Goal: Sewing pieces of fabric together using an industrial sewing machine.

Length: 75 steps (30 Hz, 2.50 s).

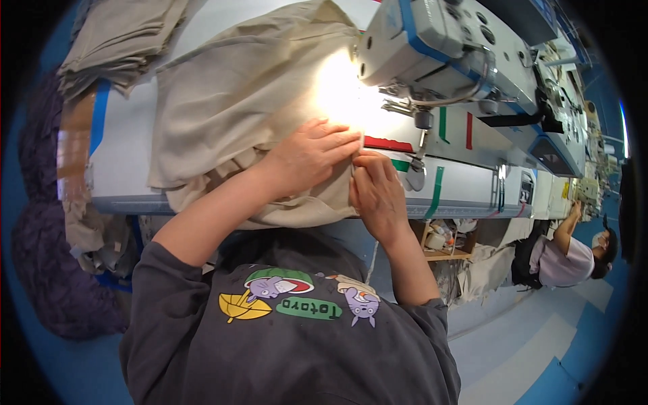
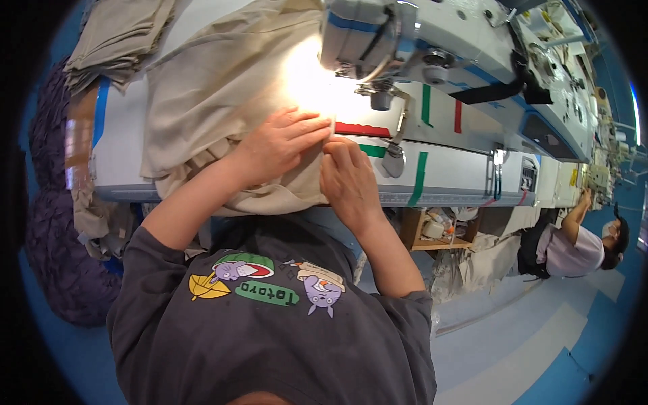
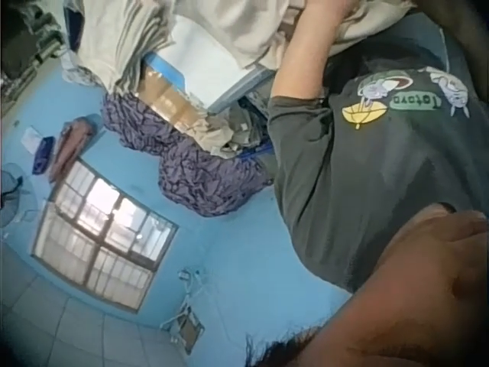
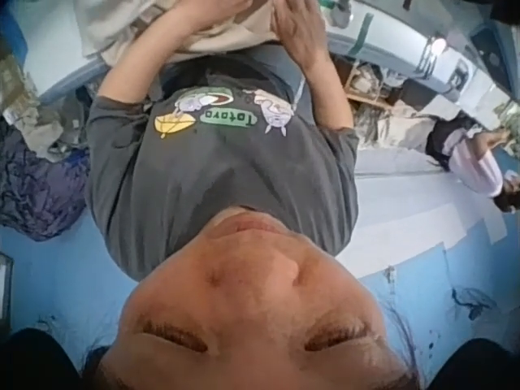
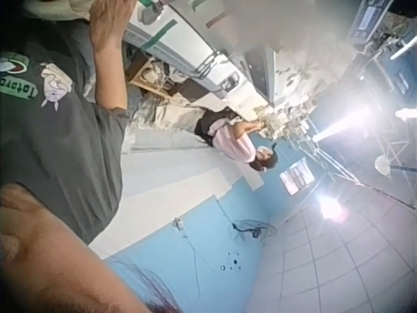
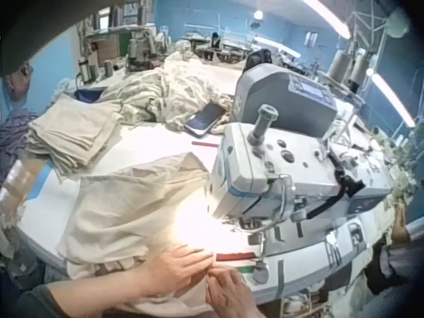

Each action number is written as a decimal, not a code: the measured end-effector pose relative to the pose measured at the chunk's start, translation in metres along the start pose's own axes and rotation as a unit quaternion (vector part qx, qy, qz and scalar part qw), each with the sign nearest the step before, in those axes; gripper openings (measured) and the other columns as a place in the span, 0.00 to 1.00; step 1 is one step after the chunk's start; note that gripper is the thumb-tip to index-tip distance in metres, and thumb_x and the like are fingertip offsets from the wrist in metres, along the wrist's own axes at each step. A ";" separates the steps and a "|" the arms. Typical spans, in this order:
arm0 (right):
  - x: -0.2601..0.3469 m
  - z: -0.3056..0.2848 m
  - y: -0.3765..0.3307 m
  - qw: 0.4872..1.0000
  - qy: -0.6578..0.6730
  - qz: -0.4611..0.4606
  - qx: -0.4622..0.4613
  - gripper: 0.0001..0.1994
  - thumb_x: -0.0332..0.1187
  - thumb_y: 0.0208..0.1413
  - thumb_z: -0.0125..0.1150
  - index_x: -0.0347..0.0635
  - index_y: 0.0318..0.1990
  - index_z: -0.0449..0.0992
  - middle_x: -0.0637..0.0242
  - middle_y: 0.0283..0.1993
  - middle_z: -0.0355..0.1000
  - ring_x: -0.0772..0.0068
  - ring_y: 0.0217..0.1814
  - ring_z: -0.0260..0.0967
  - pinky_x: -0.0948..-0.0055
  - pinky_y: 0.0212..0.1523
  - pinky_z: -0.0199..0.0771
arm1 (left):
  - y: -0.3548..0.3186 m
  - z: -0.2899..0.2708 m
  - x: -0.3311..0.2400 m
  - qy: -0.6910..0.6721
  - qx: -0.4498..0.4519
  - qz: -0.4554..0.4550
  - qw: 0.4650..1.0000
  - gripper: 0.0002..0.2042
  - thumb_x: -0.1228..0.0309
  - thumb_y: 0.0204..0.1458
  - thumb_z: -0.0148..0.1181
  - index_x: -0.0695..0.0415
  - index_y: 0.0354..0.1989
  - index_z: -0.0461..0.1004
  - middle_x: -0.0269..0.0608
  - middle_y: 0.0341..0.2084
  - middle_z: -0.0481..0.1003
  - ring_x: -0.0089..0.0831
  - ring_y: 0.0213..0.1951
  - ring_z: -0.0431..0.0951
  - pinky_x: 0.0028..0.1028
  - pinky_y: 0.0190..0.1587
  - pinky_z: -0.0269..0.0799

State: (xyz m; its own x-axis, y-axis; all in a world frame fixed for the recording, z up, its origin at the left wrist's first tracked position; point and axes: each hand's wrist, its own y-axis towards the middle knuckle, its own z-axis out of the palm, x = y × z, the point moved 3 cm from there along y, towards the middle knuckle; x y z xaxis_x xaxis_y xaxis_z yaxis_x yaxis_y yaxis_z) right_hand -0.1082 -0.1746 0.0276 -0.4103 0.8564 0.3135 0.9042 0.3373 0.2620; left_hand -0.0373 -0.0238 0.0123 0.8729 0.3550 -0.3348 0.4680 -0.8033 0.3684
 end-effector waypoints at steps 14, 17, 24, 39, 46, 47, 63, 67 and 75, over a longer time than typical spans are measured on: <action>-0.009 0.003 0.011 0.999 0.025 -0.009 -0.037 0.08 0.22 0.45 0.62 0.36 0.32 0.68 0.58 0.52 0.65 0.58 0.59 0.65 0.63 0.54 0.71 | 0.009 -0.005 0.017 -0.064 -0.012 -0.009 0.998 0.22 0.78 0.46 0.59 0.57 0.54 0.71 0.39 0.52 0.73 0.37 0.54 0.72 0.42 0.63 0.62; -0.011 0.004 0.012 0.998 0.030 -0.010 -0.050 0.08 0.22 0.46 0.62 0.35 0.32 0.68 0.58 0.53 0.65 0.58 0.59 0.65 0.62 0.54 0.71 | 0.010 -0.005 0.021 -0.071 -0.016 -0.015 0.997 0.22 0.79 0.46 0.59 0.58 0.53 0.71 0.39 0.51 0.73 0.37 0.53 0.73 0.42 0.63 0.62; -0.012 0.005 0.015 0.998 0.030 0.007 -0.059 0.08 0.21 0.46 0.61 0.34 0.33 0.69 0.57 0.52 0.67 0.56 0.57 0.67 0.63 0.54 0.73 | 0.013 -0.009 0.020 -0.059 -0.022 0.000 0.998 0.21 0.80 0.45 0.59 0.57 0.51 0.74 0.39 0.49 0.74 0.37 0.51 0.74 0.40 0.62 0.64; -0.022 0.005 0.038 0.996 0.017 0.007 -0.086 0.07 0.22 0.48 0.61 0.36 0.34 0.70 0.59 0.48 0.70 0.57 0.52 0.69 0.64 0.49 0.74 | 0.029 -0.007 0.040 -0.021 -0.004 -0.007 1.000 0.18 0.72 0.48 0.60 0.55 0.50 0.75 0.36 0.49 0.73 0.33 0.52 0.71 0.34 0.58 0.66; -0.033 0.012 0.046 0.996 0.018 0.027 -0.086 0.07 0.24 0.47 0.62 0.40 0.32 0.70 0.62 0.45 0.71 0.57 0.45 0.69 0.63 0.43 0.73 | 0.036 -0.008 0.056 -0.028 -0.043 -0.003 0.999 0.17 0.73 0.47 0.61 0.54 0.48 0.75 0.36 0.48 0.73 0.35 0.51 0.71 0.35 0.57 0.66; -0.035 0.014 0.047 0.996 0.014 0.040 -0.078 0.07 0.24 0.47 0.62 0.41 0.31 0.69 0.63 0.44 0.72 0.57 0.44 0.69 0.63 0.42 0.73 | 0.038 -0.010 0.058 -0.030 -0.035 -0.001 0.999 0.16 0.73 0.47 0.61 0.54 0.48 0.75 0.36 0.48 0.73 0.35 0.51 0.71 0.35 0.57 0.66; -0.012 -0.002 0.040 0.940 0.281 -0.106 0.163 0.10 0.38 0.45 0.70 0.47 0.32 0.78 0.72 0.40 0.75 0.70 0.51 0.71 0.54 0.52 0.57 | 0.032 -0.070 0.041 0.050 0.259 -0.042 0.964 0.06 0.67 0.51 0.59 0.54 0.33 0.75 0.42 0.27 0.76 0.39 0.31 0.79 0.39 0.34 0.74; 0.029 0.003 -0.002 0.930 0.313 -0.126 0.148 0.12 0.34 0.42 0.69 0.52 0.38 0.79 0.76 0.40 0.74 0.69 0.49 0.71 0.57 0.48 0.59 | -0.018 -0.117 -0.072 -0.019 0.536 -0.098 0.838 0.22 0.59 0.61 0.48 0.65 0.53 0.72 0.46 0.19 0.77 0.41 0.23 0.80 0.39 0.27 0.76; 0.048 -0.011 -0.033 0.975 0.202 -0.076 0.056 0.10 0.29 0.42 0.60 0.47 0.36 0.77 0.71 0.34 0.71 0.68 0.40 0.71 0.70 0.36 0.72 | -0.035 -0.095 0.041 0.180 0.132 -0.243 0.944 0.04 0.74 0.49 0.56 0.59 0.31 0.75 0.42 0.30 0.75 0.40 0.36 0.80 0.36 0.35 0.78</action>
State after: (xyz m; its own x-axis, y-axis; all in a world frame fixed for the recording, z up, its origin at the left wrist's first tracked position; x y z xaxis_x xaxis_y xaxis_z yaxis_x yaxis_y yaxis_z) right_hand -0.1586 -0.1487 0.0441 -0.5331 0.5764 0.6193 0.8274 0.5080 0.2395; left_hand -0.0051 0.0641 0.0684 0.5765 0.8136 -0.0749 0.8160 -0.5781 0.0014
